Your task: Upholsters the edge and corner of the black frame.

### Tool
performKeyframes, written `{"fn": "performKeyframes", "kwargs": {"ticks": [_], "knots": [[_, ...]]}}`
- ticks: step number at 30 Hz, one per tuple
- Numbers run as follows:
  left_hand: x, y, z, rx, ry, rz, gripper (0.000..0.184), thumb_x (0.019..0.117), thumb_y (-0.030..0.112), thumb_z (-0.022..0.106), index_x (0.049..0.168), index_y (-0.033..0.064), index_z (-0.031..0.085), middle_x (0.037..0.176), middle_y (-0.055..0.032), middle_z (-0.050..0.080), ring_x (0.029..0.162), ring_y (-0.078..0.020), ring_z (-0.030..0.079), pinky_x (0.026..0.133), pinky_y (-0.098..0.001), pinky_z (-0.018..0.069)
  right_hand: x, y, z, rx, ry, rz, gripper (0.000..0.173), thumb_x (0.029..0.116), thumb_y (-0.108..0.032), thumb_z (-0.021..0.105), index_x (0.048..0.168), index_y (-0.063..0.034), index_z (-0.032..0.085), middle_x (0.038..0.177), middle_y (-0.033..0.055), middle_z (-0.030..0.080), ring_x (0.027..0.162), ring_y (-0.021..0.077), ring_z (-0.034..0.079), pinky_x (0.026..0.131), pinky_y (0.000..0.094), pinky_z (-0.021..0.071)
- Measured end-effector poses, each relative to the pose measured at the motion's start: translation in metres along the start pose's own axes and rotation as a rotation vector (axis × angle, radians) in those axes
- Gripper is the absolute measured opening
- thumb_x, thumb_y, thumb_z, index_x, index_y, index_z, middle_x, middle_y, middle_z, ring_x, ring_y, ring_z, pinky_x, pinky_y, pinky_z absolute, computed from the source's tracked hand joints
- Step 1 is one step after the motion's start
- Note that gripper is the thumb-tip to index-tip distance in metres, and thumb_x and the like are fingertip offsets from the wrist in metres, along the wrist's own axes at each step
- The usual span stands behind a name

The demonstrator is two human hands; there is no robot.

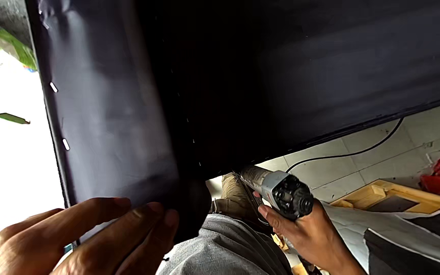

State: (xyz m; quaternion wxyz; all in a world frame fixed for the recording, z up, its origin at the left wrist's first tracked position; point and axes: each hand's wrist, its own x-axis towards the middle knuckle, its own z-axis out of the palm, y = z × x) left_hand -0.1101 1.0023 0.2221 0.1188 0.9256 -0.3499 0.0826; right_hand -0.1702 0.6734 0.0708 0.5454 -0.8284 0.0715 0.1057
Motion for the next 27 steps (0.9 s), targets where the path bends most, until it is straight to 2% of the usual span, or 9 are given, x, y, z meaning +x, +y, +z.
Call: {"fn": "performKeyframes", "kwargs": {"ticks": [3, 5, 9, 13, 17, 19, 22, 24, 27], "knots": [[0.007, -0.005, 0.000, -0.014, -0.070, 0.031, 0.023, 0.0939, 0.015, 0.074, 0.117, 0.0125, 0.076, 0.102, -0.0107, 0.072, 0.094, -0.0281, 0.065, 0.084, -0.0411, 0.0491, 0.008, 0.006, -0.006, 0.092, 0.089, -0.028, 0.026, 0.0903, -0.044, 0.075, 0.104, -0.0215, 0.072, 0.079, -0.0050, 0.073, 0.057, 0.0106, 0.068, 0.050, 0.0311, 0.0614], [0.009, -0.003, -0.005, 0.000, -0.089, 0.054, 0.020, 0.0939, 0.011, 0.073, 0.114, 0.0102, 0.077, 0.099, -0.0110, 0.072, 0.092, -0.0280, 0.066, 0.084, -0.0403, 0.0513, 0.018, -0.007, -0.008, -0.179, 0.261, -0.135, 0.028, 0.0899, -0.045, 0.070, 0.105, -0.0212, 0.072, 0.080, -0.0093, 0.070, 0.064, 0.0022, 0.066, 0.054, 0.0254, 0.0591], [0.016, -0.002, -0.008, 0.068, -0.108, 0.128, 0.012, 0.0935, 0.008, 0.073, 0.104, 0.0071, 0.078, 0.094, -0.0112, 0.073, 0.088, -0.0271, 0.067, 0.081, -0.0395, 0.0523, 0.073, -0.038, -0.009, -0.793, 0.361, -0.292, 0.066, 0.0942, -0.029, 0.061, 0.150, 0.0015, 0.047, 0.124, 0.0228, 0.066, 0.084, 0.0347, 0.071, 0.061, 0.0492, 0.0576], [0.017, -0.002, -0.009, 0.173, -0.122, 0.149, 0.011, 0.0961, 0.012, 0.068, 0.103, 0.0103, 0.076, 0.094, -0.0102, 0.072, 0.089, -0.0275, 0.065, 0.079, -0.0407, 0.0499, 0.161, -0.007, 0.007, -0.918, 0.295, -0.358, 0.049, 0.1022, -0.019, 0.056, 0.149, -0.0056, 0.050, 0.142, 0.0247, 0.056, 0.103, 0.0423, 0.068, 0.073, 0.0504, 0.0590], [0.020, 0.008, -0.011, 0.215, -0.138, 0.113, 0.012, 0.0970, 0.013, 0.066, 0.104, 0.0125, 0.076, 0.094, -0.0086, 0.071, 0.089, -0.0269, 0.065, 0.077, -0.0396, 0.0493, 0.179, 0.018, 0.024, -0.788, 0.187, -0.346, 0.043, 0.0997, -0.029, 0.066, 0.139, -0.0134, 0.062, 0.137, 0.0195, 0.061, 0.112, 0.0423, 0.065, 0.083, 0.0552, 0.0576], [0.019, 0.010, -0.012, 0.209, -0.155, 0.084, 0.012, 0.0973, 0.014, 0.065, 0.104, 0.0124, 0.075, 0.095, -0.0085, 0.072, 0.090, -0.0267, 0.065, 0.077, -0.0396, 0.0488, 0.150, 0.012, 0.026, -0.629, 0.264, -0.445, 0.026, 0.0994, -0.028, 0.066, 0.121, -0.0154, 0.074, 0.122, 0.0091, 0.071, 0.113, 0.0334, 0.064, 0.091, 0.0547, 0.0507], [0.018, 0.011, -0.012, 0.173, -0.165, 0.045, 0.011, 0.0972, 0.014, 0.066, 0.103, 0.0114, 0.075, 0.094, -0.0094, 0.071, 0.091, -0.0264, 0.064, 0.079, -0.0388, 0.0488, 0.097, -0.009, 0.038, 0.016, 0.216, -0.648, 0.007, 0.0926, -0.017, 0.073, 0.090, -0.0133, 0.078, 0.095, -0.0031, 0.076, 0.097, 0.0122, 0.069, 0.088, 0.0352, 0.0558], [0.017, 0.010, -0.011, 0.151, -0.153, 0.043, 0.010, 0.0980, 0.015, 0.065, 0.103, 0.0112, 0.073, 0.093, -0.0095, 0.070, 0.091, -0.0259, 0.063, 0.079, -0.0379, 0.0479, 0.084, -0.012, 0.059, 0.419, 0.032, -0.707, 0.004, 0.0874, -0.010, 0.080, 0.085, -0.0062, 0.077, 0.093, 0.0009, 0.077, 0.094, 0.0114, 0.073, 0.086, 0.0301, 0.0626], [0.018, 0.010, -0.010, 0.141, -0.140, 0.046, 0.010, 0.0984, 0.015, 0.064, 0.102, 0.0104, 0.073, 0.093, -0.0100, 0.069, 0.091, -0.0259, 0.063, 0.080, -0.0370, 0.0482, 0.086, -0.009, 0.078, 0.508, -0.072, -0.714, 0.008, 0.0840, -0.010, 0.083, 0.086, -0.0038, 0.078, 0.098, 0.0026, 0.078, 0.098, 0.0105, 0.073, 0.088, 0.0263, 0.0618]]}}
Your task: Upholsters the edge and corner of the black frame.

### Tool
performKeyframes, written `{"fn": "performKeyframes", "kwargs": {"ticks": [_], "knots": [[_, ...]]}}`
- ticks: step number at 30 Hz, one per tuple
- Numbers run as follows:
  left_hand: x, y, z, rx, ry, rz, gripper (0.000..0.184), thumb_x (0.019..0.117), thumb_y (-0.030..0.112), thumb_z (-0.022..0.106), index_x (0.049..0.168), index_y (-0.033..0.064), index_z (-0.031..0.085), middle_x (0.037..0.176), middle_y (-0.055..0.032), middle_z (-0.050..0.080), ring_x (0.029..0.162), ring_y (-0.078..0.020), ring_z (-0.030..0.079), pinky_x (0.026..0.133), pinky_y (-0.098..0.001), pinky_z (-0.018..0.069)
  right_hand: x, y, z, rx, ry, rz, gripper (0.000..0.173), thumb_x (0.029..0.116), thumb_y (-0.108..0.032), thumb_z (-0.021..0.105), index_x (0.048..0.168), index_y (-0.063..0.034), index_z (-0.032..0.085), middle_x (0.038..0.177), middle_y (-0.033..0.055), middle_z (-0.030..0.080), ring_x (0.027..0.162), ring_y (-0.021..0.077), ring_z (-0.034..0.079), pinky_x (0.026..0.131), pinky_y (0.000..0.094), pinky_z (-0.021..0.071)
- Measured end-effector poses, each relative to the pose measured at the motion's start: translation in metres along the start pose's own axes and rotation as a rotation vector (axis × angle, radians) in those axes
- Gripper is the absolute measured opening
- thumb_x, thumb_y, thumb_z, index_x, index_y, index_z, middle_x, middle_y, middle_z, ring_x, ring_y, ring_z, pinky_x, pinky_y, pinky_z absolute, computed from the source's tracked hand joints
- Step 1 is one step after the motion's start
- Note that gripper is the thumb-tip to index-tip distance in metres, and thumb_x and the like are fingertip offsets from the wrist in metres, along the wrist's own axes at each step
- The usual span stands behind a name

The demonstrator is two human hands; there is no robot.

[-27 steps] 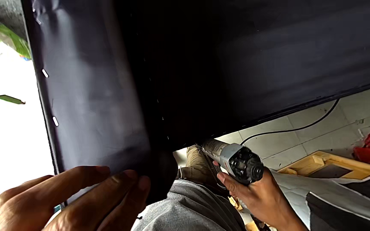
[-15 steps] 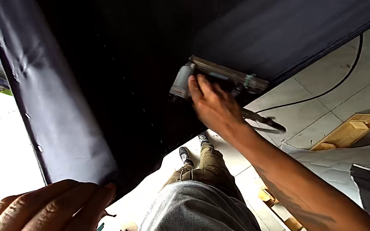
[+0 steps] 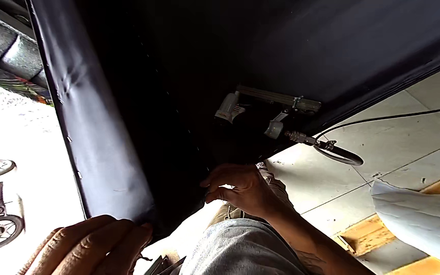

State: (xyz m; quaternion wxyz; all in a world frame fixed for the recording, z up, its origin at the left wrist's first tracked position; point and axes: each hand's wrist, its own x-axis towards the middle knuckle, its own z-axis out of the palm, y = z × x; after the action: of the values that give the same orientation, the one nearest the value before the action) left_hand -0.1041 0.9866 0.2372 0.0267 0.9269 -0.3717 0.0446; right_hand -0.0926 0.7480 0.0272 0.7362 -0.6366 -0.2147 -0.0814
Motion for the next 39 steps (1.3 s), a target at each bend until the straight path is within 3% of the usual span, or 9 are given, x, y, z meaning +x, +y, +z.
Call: {"fn": "performKeyframes", "kwargs": {"ticks": [8, 13, 16, 23, 28, 31, 33, 36, 39], "knots": [[0.001, -0.001, -0.002, 0.065, -0.010, 0.035, 0.012, 0.0990, 0.015, 0.063, 0.102, 0.0113, 0.073, 0.090, -0.0090, 0.068, 0.087, -0.0256, 0.062, 0.075, -0.0364, 0.0474, -0.004, 0.001, 0.013, -0.128, 0.037, -0.079, 0.007, 0.0910, -0.004, 0.073, 0.084, -0.0040, 0.075, 0.091, 0.0029, 0.076, 0.091, 0.0088, 0.072, 0.082, 0.0235, 0.0608], [0.003, 0.001, 0.006, 0.169, 0.053, 0.128, 0.013, 0.0994, 0.016, 0.060, 0.104, 0.0092, 0.070, 0.088, -0.0093, 0.065, 0.083, -0.0265, 0.060, 0.072, -0.0369, 0.0466, -0.017, 0.000, 0.034, -0.738, 0.221, -0.437, 0.012, 0.0989, -0.011, 0.060, 0.095, -0.0075, 0.071, 0.075, 0.0061, 0.059, 0.069, 0.0190, 0.059, 0.061, 0.0302, 0.0501], [0.000, -0.003, 0.010, 0.214, 0.101, 0.184, 0.012, 0.0986, 0.016, 0.062, 0.105, 0.0088, 0.069, 0.087, -0.0090, 0.064, 0.080, -0.0269, 0.059, 0.070, -0.0376, 0.0459, -0.014, -0.010, 0.045, -0.934, 0.238, -0.417, 0.017, 0.1007, -0.015, 0.055, 0.099, -0.0097, 0.071, 0.072, 0.0050, 0.057, 0.066, 0.0198, 0.059, 0.058, 0.0311, 0.0496], [-0.008, -0.011, 0.011, 0.160, 0.155, 0.219, 0.012, 0.0988, 0.017, 0.063, 0.107, 0.0093, 0.068, 0.089, -0.0079, 0.064, 0.083, -0.0263, 0.059, 0.075, -0.0374, 0.0476, -0.003, -0.080, 0.021, -0.702, 0.094, -0.428, 0.011, 0.0994, -0.013, 0.064, 0.104, -0.0106, 0.074, 0.117, 0.0064, 0.073, 0.095, 0.0164, 0.070, 0.078, 0.0291, 0.0581], [-0.008, -0.011, 0.013, 0.144, 0.140, 0.209, 0.011, 0.0992, 0.018, 0.062, 0.104, 0.0103, 0.067, 0.090, -0.0071, 0.065, 0.084, -0.0254, 0.060, 0.077, -0.0375, 0.0468, 0.037, -0.006, -0.067, -1.126, 0.046, 0.065, 0.031, 0.0958, -0.020, 0.070, 0.124, -0.0060, 0.071, 0.124, 0.0183, 0.068, 0.114, 0.0356, 0.064, 0.097, 0.0481, 0.0537], [-0.002, -0.013, 0.013, 0.108, 0.111, 0.175, 0.010, 0.0979, 0.018, 0.064, 0.104, 0.0120, 0.068, 0.092, -0.0071, 0.066, 0.089, -0.0255, 0.061, 0.078, -0.0384, 0.0479, 0.057, 0.044, -0.087, -1.285, -0.245, 0.377, 0.070, 0.0857, -0.040, 0.082, 0.142, -0.0068, 0.057, 0.145, 0.0246, 0.053, 0.111, 0.0467, 0.063, 0.086, 0.0586, 0.0561], [0.001, -0.010, 0.010, 0.062, 0.066, 0.148, 0.017, 0.0974, 0.017, 0.066, 0.113, 0.0126, 0.071, 0.099, -0.0075, 0.068, 0.094, -0.0253, 0.062, 0.081, -0.0385, 0.0485, 0.066, 0.051, -0.085, -1.291, -0.301, 0.475, 0.074, 0.0853, -0.035, 0.084, 0.146, -0.0082, 0.052, 0.146, 0.0222, 0.050, 0.105, 0.0455, 0.065, 0.077, 0.0575, 0.0573], [0.000, -0.006, 0.005, -0.052, 0.045, 0.156, 0.020, 0.0949, 0.010, 0.070, 0.115, 0.0084, 0.073, 0.096, -0.0101, 0.069, 0.088, -0.0260, 0.063, 0.080, -0.0380, 0.0511, 0.073, 0.020, -0.080, -1.294, -0.250, 0.436, 0.056, 0.0960, -0.018, 0.068, 0.147, -0.0044, 0.049, 0.134, 0.0217, 0.057, 0.096, 0.0422, 0.068, 0.072, 0.0557, 0.0594], [-0.006, -0.007, 0.009, -0.123, 0.050, 0.176, 0.018, 0.0946, 0.006, 0.068, 0.112, 0.0035, 0.071, 0.091, -0.0123, 0.066, 0.083, -0.0275, 0.062, 0.080, -0.0380, 0.0514, 0.066, -0.064, -0.073, -1.121, -0.061, 0.304, 0.044, 0.0967, -0.024, 0.059, 0.138, -0.0066, 0.058, 0.104, 0.0106, 0.069, 0.077, 0.0263, 0.069, 0.058, 0.0451, 0.0566]]}}
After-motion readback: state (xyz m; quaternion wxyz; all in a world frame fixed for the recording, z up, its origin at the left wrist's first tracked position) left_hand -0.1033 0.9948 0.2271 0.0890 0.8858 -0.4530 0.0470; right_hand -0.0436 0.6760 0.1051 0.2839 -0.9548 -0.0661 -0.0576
